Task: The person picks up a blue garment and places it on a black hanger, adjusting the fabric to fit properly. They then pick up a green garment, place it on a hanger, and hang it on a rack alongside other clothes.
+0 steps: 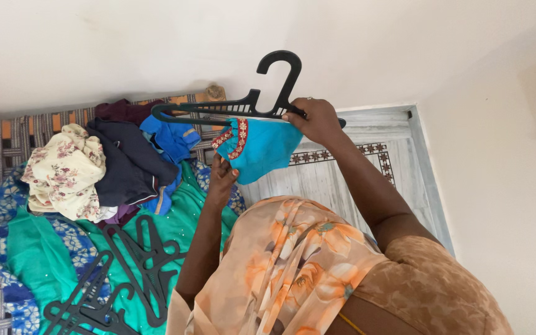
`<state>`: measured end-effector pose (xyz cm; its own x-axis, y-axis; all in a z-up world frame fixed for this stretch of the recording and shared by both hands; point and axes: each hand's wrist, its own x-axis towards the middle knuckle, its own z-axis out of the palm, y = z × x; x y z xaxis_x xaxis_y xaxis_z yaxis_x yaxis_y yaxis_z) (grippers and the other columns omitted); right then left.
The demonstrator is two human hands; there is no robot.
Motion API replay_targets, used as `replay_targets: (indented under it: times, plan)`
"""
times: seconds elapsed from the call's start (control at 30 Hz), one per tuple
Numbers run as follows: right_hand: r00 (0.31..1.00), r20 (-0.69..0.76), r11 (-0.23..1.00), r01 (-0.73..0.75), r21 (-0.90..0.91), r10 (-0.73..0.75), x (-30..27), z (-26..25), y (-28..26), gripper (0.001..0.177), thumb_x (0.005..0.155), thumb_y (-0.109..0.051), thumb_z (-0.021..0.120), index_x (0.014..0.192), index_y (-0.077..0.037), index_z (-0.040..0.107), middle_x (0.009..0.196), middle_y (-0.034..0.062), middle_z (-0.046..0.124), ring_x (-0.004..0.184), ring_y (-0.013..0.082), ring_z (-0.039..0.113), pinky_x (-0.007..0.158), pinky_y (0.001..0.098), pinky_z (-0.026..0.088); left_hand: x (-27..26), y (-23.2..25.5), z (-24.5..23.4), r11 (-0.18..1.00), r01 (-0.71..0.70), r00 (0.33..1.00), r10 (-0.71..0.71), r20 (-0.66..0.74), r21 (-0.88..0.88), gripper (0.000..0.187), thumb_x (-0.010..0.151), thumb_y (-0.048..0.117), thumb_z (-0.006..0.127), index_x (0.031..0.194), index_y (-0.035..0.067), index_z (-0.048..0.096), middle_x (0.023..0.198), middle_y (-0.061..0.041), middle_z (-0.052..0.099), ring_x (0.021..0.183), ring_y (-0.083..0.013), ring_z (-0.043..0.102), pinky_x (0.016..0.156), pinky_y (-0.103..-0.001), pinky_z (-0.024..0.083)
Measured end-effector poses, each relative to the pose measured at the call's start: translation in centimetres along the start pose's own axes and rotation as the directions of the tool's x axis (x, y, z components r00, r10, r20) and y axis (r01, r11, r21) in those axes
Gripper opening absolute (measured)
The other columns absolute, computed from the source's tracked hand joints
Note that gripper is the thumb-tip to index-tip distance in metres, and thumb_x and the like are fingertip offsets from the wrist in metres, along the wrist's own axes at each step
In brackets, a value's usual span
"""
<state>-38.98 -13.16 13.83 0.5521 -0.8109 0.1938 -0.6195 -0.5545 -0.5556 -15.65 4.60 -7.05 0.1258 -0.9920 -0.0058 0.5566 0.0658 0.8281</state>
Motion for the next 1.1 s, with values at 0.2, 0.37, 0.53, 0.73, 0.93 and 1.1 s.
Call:
replay_targets:
  times: [0.2, 0.37, 0.53, 0.73, 0.93, 1.1]
  plan:
    - [0.997, -0.055, 0.998, -0.047, 0.034, 0.049, -0.2, -0.3, 0.2, 0.027, 0.090, -0.034, 0.079, 0.086, -0.008, 0.075, 0.070, 0.0076, 0.070, 0.062, 0.0223, 0.067, 0.058, 0.0362, 0.049, 0.2, 0.8, 2.2, 0.985, 0.170, 0.984, -0.168, -0.058, 0.028, 0.101, 0.085, 0.017, 0.079, 0.161, 0.015, 0.013, 0.132, -0.015, 0.065, 0.113, -0.0217, 0.065, 0.091, -0.037, 0.055]
    - [0.996, -0.063, 0.998, -0.061, 0.008, 0.061, -0.3, -0.2, 0.4, 0.027, 0.091, -0.033, 0.080, 0.087, -0.007, 0.076, 0.069, 0.0084, 0.069, 0.061, 0.0227, 0.067, 0.057, 0.0367, 0.049, 0.7, -1.6, 1.1, 0.975, 0.158, 0.972, -0.126, -0.200, 0.155, 0.077, 0.092, 0.018, 0.074, 0.157, 0.006, 0.036, 0.127, -0.010, 0.067, 0.097, -0.0153, 0.065, 0.076, -0.030, 0.053]
    - [0.988, -0.090, 0.992, -0.120, 0.048, 0.124, -0.5, 0.0, 0.7, 0.031, 0.091, -0.035, 0.080, 0.091, -0.004, 0.075, 0.068, 0.0100, 0.068, 0.059, 0.0221, 0.065, 0.055, 0.0365, 0.047, 1.3, -3.3, -0.7, 0.996, 0.049, 0.945, -0.021, -0.327, 0.076, 0.039, 0.097, 0.014, 0.075, 0.130, 0.002, 0.056, 0.100, -0.009, 0.070, 0.077, -0.0129, 0.060, 0.067, -0.028, 0.049]
    - [0.988, -0.108, 0.992, -0.108, 0.061, 0.114, -0.6, -0.1, 0.7, 0.031, 0.091, -0.034, 0.080, 0.092, -0.004, 0.075, 0.068, 0.0103, 0.068, 0.058, 0.0220, 0.064, 0.055, 0.0364, 0.046, 1.0, -3.0, -1.2, 0.997, 0.059, 0.958, -0.041, -0.284, 0.057, 0.017, 0.102, 0.017, 0.066, 0.111, 0.003, 0.064, 0.095, -0.008, 0.071, 0.076, -0.0122, 0.065, 0.068, -0.029, 0.054]
    - [0.993, -0.102, 0.995, -0.055, 0.078, 0.063, -0.5, -0.1, 0.5, 0.029, 0.091, -0.034, 0.080, 0.090, -0.005, 0.075, 0.070, 0.0086, 0.070, 0.061, 0.0210, 0.067, 0.057, 0.0352, 0.048, 0.6, -3.1, -1.8, 0.999, -0.040, 0.973, 0.045, -0.226, 0.029, 0.023, 0.100, 0.010, 0.069, 0.121, 0.002, 0.063, 0.108, -0.005, 0.070, 0.092, -0.0137, 0.062, 0.084, -0.032, 0.052]
    - [0.999, -0.029, 0.997, -0.033, 0.066, 0.035, -0.6, -0.7, 0.2, 0.030, 0.090, -0.035, 0.081, 0.093, -0.005, 0.076, 0.076, 0.0104, 0.071, 0.065, 0.0245, 0.068, 0.061, 0.0364, 0.052, 1.0, -2.4, -3.1, 0.990, -0.116, 0.966, 0.131, -0.224, 0.082, 0.050, 0.092, 0.012, 0.069, 0.139, 0.003, 0.053, 0.134, -0.008, 0.060, 0.121, -0.0187, 0.060, 0.101, -0.035, 0.050]
